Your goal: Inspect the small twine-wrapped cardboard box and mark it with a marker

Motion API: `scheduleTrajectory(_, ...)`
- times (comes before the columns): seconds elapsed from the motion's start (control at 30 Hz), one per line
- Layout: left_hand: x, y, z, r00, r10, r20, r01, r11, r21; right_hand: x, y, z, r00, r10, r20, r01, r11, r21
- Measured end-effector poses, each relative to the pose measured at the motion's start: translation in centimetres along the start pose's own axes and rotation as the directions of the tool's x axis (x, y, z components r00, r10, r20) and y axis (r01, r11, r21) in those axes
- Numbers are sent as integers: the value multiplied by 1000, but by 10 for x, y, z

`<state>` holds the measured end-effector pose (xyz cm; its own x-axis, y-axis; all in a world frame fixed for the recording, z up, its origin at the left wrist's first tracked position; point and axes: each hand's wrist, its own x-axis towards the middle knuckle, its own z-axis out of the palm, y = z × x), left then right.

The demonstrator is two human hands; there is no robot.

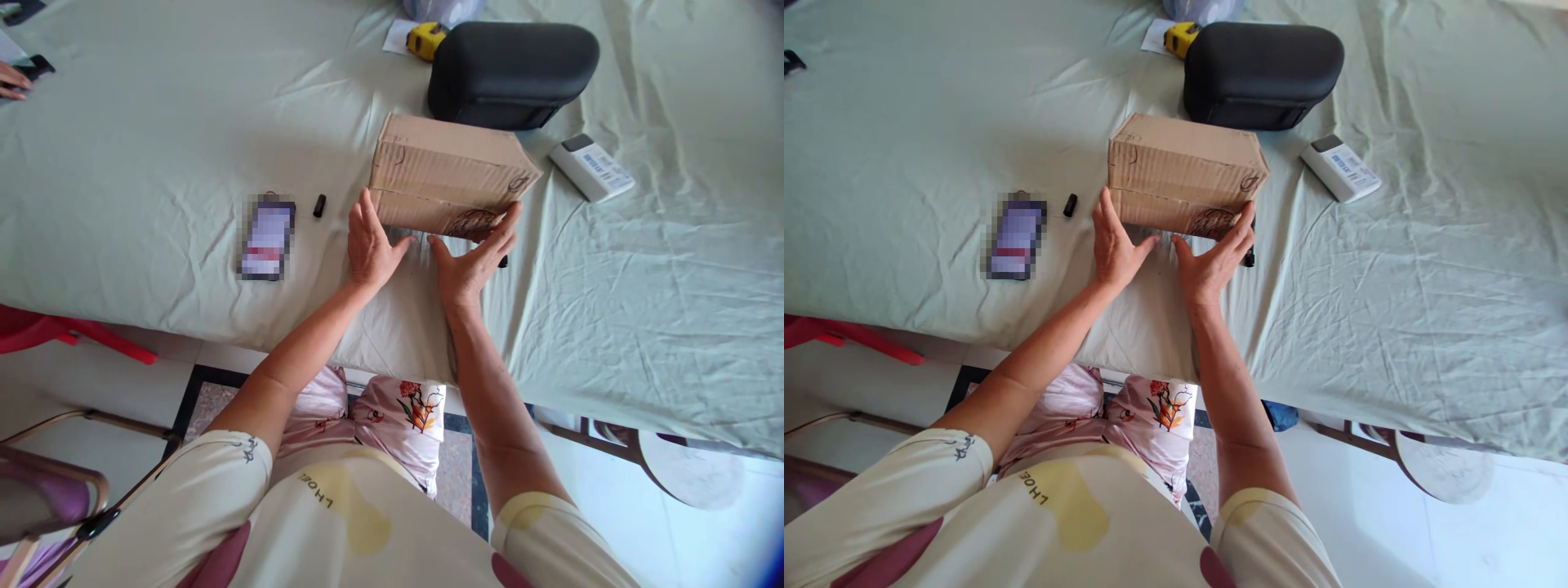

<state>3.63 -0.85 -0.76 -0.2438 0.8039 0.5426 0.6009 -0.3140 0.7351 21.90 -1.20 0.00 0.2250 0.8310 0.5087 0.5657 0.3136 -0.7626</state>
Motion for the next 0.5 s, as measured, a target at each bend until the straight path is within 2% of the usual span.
scheduleTrajectory(0.1,-1,3,3,999,-45,-24,44,999,-22,0,-3,3,997,-8,-75,4,998,-55)
scheduleTrajectory(0.27,3,3,-1,997,-80,-22,79,995,-54,-1,1,2,993,-45,-112,39,998,-56)
scheduleTrajectory(0.37,5,1,-5,998,-62,-7,61,997,-43,0,3,-1,992,-33,-120,33,999,0)
scheduleTrajectory(0.5,7,-8,-9,999,-39,-8,39,999,-28,2,4,-4,992,47,-119,-30,990,140)
